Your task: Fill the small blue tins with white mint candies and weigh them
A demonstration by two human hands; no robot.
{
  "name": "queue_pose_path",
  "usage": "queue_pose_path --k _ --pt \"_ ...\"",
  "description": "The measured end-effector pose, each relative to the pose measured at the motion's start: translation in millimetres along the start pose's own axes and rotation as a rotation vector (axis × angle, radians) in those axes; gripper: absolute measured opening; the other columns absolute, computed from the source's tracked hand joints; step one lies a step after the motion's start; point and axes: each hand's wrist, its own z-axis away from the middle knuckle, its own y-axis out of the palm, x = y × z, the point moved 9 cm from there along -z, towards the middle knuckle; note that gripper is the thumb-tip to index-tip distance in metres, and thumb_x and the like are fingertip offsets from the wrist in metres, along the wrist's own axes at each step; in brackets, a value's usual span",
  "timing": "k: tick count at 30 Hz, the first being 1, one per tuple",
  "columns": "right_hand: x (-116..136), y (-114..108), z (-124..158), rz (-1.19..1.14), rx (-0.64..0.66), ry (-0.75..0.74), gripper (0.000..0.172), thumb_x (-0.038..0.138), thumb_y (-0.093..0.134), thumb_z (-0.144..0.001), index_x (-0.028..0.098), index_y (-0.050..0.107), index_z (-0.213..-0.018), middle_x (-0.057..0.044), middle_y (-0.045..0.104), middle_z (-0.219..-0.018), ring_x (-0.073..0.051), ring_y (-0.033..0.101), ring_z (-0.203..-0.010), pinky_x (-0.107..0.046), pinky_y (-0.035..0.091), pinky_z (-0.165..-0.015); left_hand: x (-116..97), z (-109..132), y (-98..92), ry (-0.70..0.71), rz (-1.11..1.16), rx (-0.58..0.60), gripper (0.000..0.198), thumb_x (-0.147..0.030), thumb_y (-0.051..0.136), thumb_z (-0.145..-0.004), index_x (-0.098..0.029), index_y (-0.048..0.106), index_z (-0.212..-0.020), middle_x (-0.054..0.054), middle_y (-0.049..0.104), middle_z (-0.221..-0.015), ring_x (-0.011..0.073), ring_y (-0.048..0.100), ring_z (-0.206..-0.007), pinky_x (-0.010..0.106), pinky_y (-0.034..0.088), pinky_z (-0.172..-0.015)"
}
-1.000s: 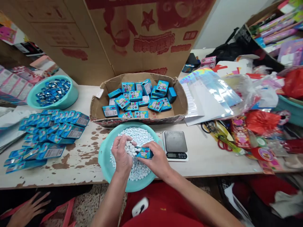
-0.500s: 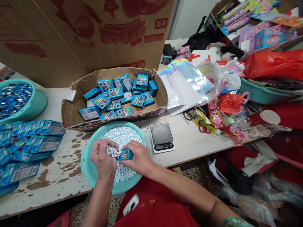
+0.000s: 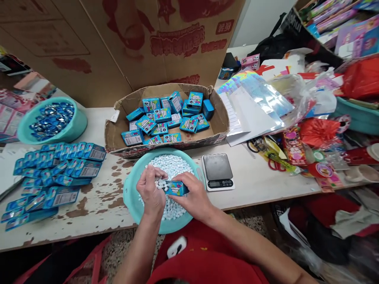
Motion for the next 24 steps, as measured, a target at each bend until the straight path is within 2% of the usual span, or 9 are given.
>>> queue_pose_path --k 6,12,16,19,21,23,24 --pt "-5.2 4.6 2.7 -0.023 -0.017 0.052 0.032 0.022 0.077 -0.064 0.021 0.059 -0.091 -0.002 0.059 -0.086 -0.019 0.056 -0.082 -0.031 0.045 -0.073 3.5 0.3 0.2 -0.064 0.053 0.038 0.037 -0.039 0.053 -0.083 -0.016 0.046 -0.055 -0.003 0.046 -0.052 0.0086 0.047 -0.047 0.022 0.039 -0.047" --pt "-5.0 9.4 4.6 -0.065 -0.041 0.043 0.032 0.021 0.077 -0.064 0.021 0.06 -0.091 -0.002 0.059 -0.087 -0.019 0.056 -0.084 -0.031 0.045 -0.075 1.2 4.6 1.1 -0.07 0.07 0.07 0.04 -0.039 0.053 -0.083 -0.016 0.043 -0.052 -0.001 0.045 -0.053 0.0091 0.047 -0.05 0.023 0.04 -0.05" --pt "-7.7 14.2 2.7 -0.119 -0.016 0.06 0.033 0.02 0.078 -0.061 0.02 0.061 -0.089 -0.001 0.059 -0.085 -0.018 0.057 -0.082 -0.03 0.045 -0.074 -1.6 8.1 4.2 -0.139 0.105 0.085 0.04 -0.037 0.054 -0.083 -0.015 0.042 -0.052 -0.003 0.04 -0.051 0.0071 0.039 -0.045 0.021 0.032 -0.043" --pt "-5.1 1.7 6.0 -0.192 -0.002 0.089 0.036 0.024 0.08 -0.06 0.02 0.061 -0.091 -0.001 0.06 -0.087 -0.018 0.057 -0.084 -0.03 0.046 -0.076 -10.3 4.0 -6.5 -0.127 0.115 0.069 0.042 -0.037 0.052 -0.084 -0.016 0.038 -0.051 -0.004 0.033 -0.05 0.0059 0.032 -0.042 0.02 0.026 -0.041" --pt "-3.0 -15.8 10.6 -0.242 -0.013 0.085 0.038 0.027 0.08 -0.062 0.021 0.062 -0.094 -0.002 0.06 -0.094 -0.019 0.057 -0.091 -0.031 0.045 -0.082 -8.9 -2.3 -23.6 -0.073 -0.001 0.052 0.042 -0.039 0.048 -0.085 -0.016 0.039 -0.052 -0.004 0.034 -0.051 0.007 0.032 -0.043 0.021 0.027 -0.041" --pt "-8.0 -37.7 15.5 -0.269 -0.051 0.09 0.037 0.03 0.08 -0.063 0.022 0.062 -0.095 -0.003 0.06 -0.098 -0.02 0.056 -0.096 -0.032 0.045 -0.086 4.8 -9.0 -35.4 -0.027 -0.318 0.139 0.038 -0.043 0.05 -0.083 -0.017 0.047 -0.055 0.0 0.046 -0.056 0.0113 0.045 -0.052 0.023 0.037 -0.048" --pt "-14.4 -49.1 17.8 -0.27 -0.076 0.107 0.036 0.031 0.079 -0.064 0.022 0.062 -0.094 -0.003 0.06 -0.098 -0.02 0.056 -0.096 -0.032 0.045 -0.085 15.0 -11.7 -37.4 -0.001 -0.528 0.22 0.033 -0.044 0.053 -0.08 -0.018 0.054 -0.059 0.002 0.054 -0.064 0.0155 0.052 -0.063 0.027 0.043 -0.057"
